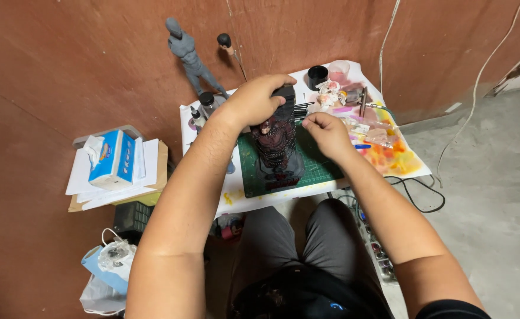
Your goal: Assembling and detailing a small figurine using hand tools on a workbench.
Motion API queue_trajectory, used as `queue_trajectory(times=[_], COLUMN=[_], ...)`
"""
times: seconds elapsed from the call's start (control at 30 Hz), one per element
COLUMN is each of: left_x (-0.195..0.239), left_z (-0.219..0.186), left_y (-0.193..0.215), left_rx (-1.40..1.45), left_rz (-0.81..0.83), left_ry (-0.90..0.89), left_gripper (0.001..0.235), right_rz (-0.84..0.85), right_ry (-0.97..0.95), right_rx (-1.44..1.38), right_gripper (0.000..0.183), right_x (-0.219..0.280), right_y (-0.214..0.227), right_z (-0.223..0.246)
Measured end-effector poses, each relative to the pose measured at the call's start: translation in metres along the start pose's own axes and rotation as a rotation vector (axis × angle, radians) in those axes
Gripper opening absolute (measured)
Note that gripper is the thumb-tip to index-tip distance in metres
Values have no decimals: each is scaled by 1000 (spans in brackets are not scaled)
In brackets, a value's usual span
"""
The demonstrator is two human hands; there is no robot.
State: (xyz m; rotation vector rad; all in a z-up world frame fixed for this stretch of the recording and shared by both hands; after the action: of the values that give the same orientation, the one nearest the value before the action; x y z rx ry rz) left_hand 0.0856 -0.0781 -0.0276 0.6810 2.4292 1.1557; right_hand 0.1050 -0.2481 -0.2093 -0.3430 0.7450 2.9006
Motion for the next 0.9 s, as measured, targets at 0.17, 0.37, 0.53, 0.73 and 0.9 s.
queue_trajectory(times=[0.17, 0.37, 0.53, 0.73, 0.9], left_x=[2, 2, -3, -5, -6], left_z=[1, -2, 1, 6, 8], left_y=[-3, -2, -8, -12, -11], left_rx=[-21, -25, -70, -134, -104], left_rz=[23, 15, 6, -2, 11], left_ry=[-20, -42, -73, -84, -72], left_gripper=[39, 38, 41, 42, 41], right_rz=[-107, -179, -232, -299, -305], right_ry=[-85, -127, -163, -149, -63], right_rx=[-214, -405, -505, -628, -737], right_gripper=[9, 9, 10, 7, 11], right_x=[-2, -6, -1, 16, 23], right_y=[-18, -28, -34, -31, -29], right_z=[-6, -12, -14, 3, 21])
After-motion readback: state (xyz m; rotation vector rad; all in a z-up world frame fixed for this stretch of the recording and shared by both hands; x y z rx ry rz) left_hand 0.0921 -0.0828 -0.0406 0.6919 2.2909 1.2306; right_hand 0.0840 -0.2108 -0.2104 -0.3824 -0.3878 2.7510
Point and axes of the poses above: each hand's wrist, its own x-axis away from the middle knuckle, its own y-axis out of the back of the hand, z = x × y, the point moved 9 cm from there along -x, towards the middle knuckle, and after that the axes turned 10 degrees about x, right-handed, at the moved point
